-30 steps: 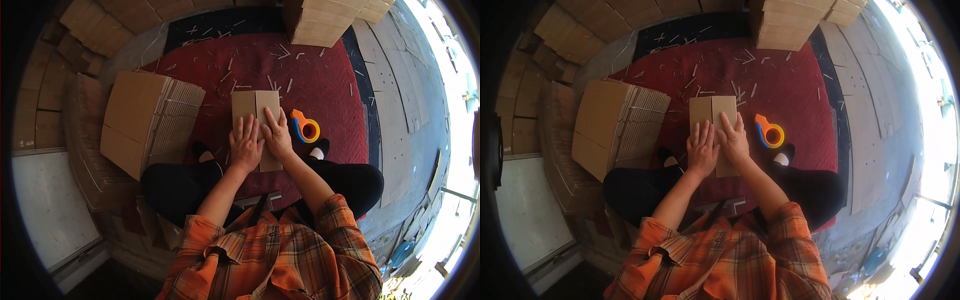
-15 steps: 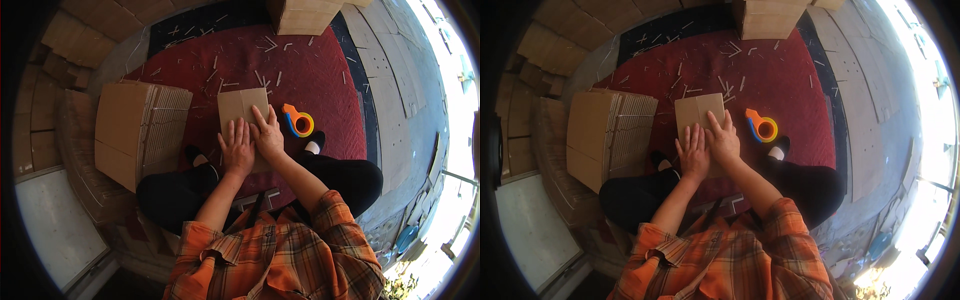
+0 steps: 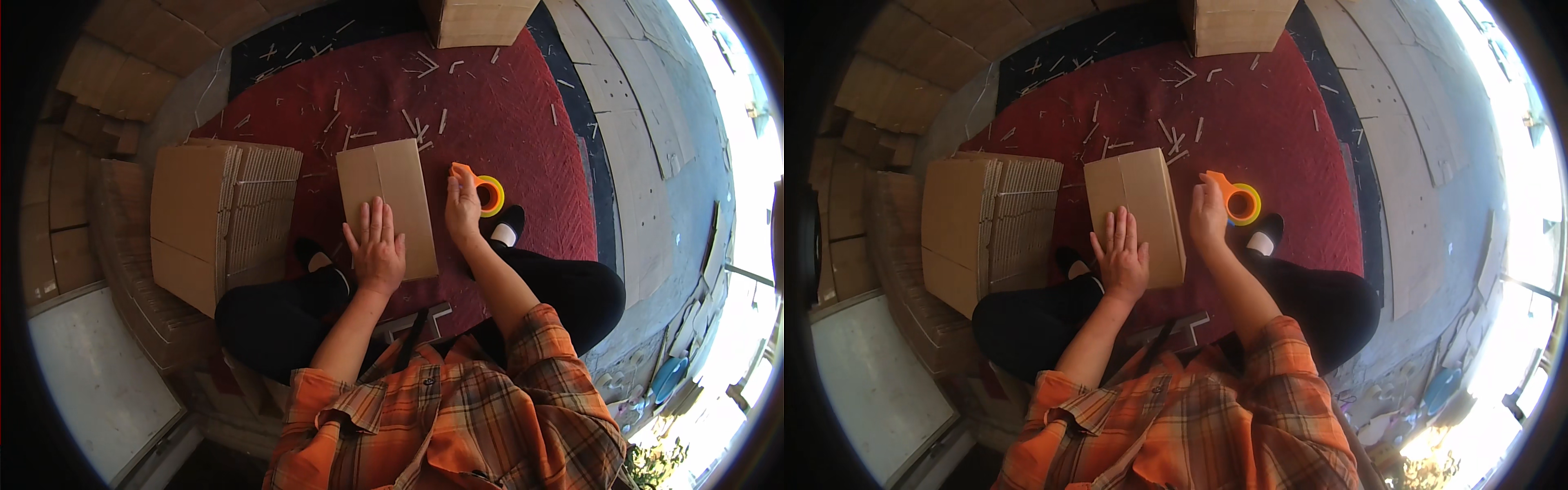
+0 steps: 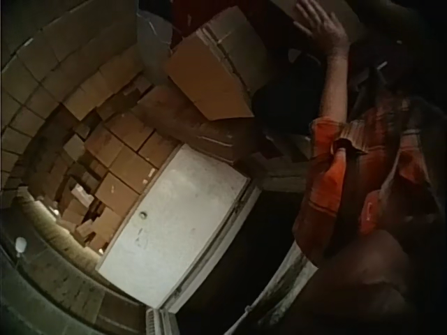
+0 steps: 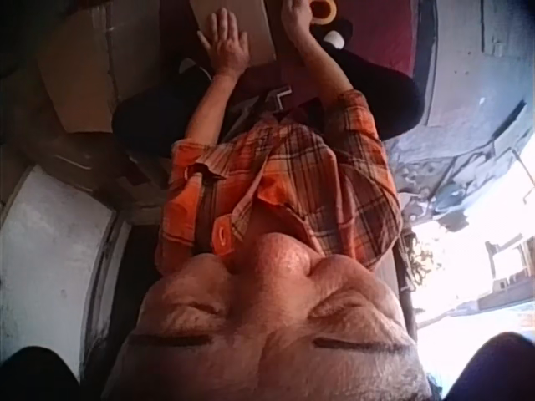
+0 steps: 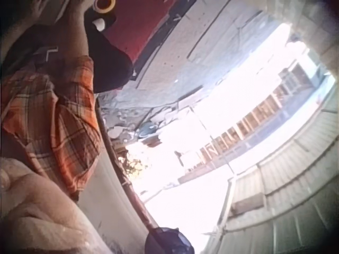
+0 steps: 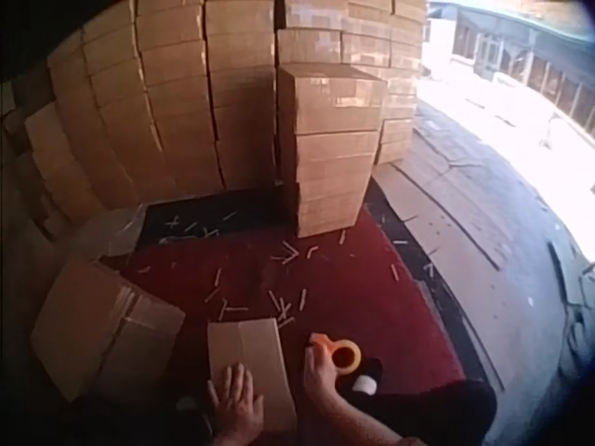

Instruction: The person assembles cardboard boxes by unfolding flat cardboard sheets, folding the flaps, and sealing the seams using a tape dispenser. The person then stacks the taped box onto a pile.

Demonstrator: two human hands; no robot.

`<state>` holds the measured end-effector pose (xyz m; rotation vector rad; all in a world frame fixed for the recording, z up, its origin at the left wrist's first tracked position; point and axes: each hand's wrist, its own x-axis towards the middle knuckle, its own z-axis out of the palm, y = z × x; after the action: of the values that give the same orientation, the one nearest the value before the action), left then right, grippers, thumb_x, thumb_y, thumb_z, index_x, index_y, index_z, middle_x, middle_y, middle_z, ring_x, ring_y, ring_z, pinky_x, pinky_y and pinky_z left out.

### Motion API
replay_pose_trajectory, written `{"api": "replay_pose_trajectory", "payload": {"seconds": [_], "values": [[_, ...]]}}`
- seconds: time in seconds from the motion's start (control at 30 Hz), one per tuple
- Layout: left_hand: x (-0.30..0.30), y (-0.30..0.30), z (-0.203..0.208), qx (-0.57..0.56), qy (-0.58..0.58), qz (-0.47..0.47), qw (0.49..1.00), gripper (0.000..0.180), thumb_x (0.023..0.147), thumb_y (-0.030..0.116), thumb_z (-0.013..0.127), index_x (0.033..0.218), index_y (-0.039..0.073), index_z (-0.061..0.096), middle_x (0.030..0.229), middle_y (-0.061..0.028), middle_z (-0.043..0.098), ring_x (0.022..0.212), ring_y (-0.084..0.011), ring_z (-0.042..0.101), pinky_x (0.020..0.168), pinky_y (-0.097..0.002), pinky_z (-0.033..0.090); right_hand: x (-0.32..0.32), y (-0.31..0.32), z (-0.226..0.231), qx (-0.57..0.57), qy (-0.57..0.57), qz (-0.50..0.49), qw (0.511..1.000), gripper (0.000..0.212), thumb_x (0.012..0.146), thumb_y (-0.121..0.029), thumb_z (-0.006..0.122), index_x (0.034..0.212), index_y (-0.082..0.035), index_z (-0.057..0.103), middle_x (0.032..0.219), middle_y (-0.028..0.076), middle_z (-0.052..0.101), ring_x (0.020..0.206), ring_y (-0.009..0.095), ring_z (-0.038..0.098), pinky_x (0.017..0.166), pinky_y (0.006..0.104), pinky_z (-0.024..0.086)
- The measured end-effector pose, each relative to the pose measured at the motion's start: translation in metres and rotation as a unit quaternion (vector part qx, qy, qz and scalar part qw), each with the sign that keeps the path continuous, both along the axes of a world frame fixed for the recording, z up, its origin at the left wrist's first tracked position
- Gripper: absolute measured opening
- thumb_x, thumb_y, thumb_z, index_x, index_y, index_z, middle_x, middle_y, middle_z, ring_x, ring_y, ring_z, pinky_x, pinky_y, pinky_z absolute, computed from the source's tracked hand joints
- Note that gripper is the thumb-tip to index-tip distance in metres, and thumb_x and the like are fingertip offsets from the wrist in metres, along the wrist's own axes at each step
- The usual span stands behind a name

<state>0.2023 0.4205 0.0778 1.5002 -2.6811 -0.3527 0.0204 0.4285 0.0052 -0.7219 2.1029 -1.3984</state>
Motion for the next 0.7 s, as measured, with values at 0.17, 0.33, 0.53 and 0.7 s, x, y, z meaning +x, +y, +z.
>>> {"api": "replay_pose_trajectory", "payload": {"seconds": [0.17,0.33,0.53,0.7], "values": [[0.006,-0.001,0.0,-0.006,0.005,0.009,1.0,0.065,0.092,0.03,0.055,0.148,0.005,0.034,0.158,-0.0076,0.025,0.147,-0.0288,0.02,0.115,-0.0609,0.01,-0.038,0.035,-0.044,0.388,0.212,0.043,0.896,0.039,0.082,-0.038,0.069,0.106,-0.008,0.062,0.111,0.013,0.06,0.108,0.033,0.056,0.088,0.0466,0.044],[0.003,0.0,0.003,0.015,0.014,0.002,1.0,0.066,0.09,0.03,0.058,0.147,0.005,0.036,0.158,-0.0074,0.026,0.146,-0.0286,0.022,0.115,-0.0607,0.01,-0.038,0.046,-0.08,0.409,0.262,0.131,0.864,0.05,0.074,-0.035,0.078,0.112,-0.009,0.057,0.111,0.012,0.061,0.112,0.03,0.055,0.097,0.044,0.038],[0.001,0.0,0.006,-0.005,0.03,0.007,1.0,0.064,0.088,0.028,0.062,0.143,0.005,0.041,0.152,-0.0069,0.03,0.144,-0.0287,0.026,0.113,-0.0619,0.018,-0.068,0.039,-0.096,0.371,0.287,0.134,0.873,0.035,0.078,-0.034,0.071,0.099,-0.007,0.061,0.101,0.014,0.065,0.102,0.033,0.06,0.092,0.0452,0.042],[0.005,0.003,-0.002,-0.05,0.073,0.021,0.996,0.062,0.086,0.029,0.064,0.141,0.007,0.044,0.141,-0.0067,0.035,0.139,-0.0305,0.029,0.111,-0.062,0.024,-0.119,-0.015,-0.012,0.292,0.15,0.086,0.941,0.043,0.077,-0.043,0.063,0.095,-0.004,0.069,0.093,0.023,0.068,0.093,0.041,0.065,0.083,0.0487,0.049]]}}
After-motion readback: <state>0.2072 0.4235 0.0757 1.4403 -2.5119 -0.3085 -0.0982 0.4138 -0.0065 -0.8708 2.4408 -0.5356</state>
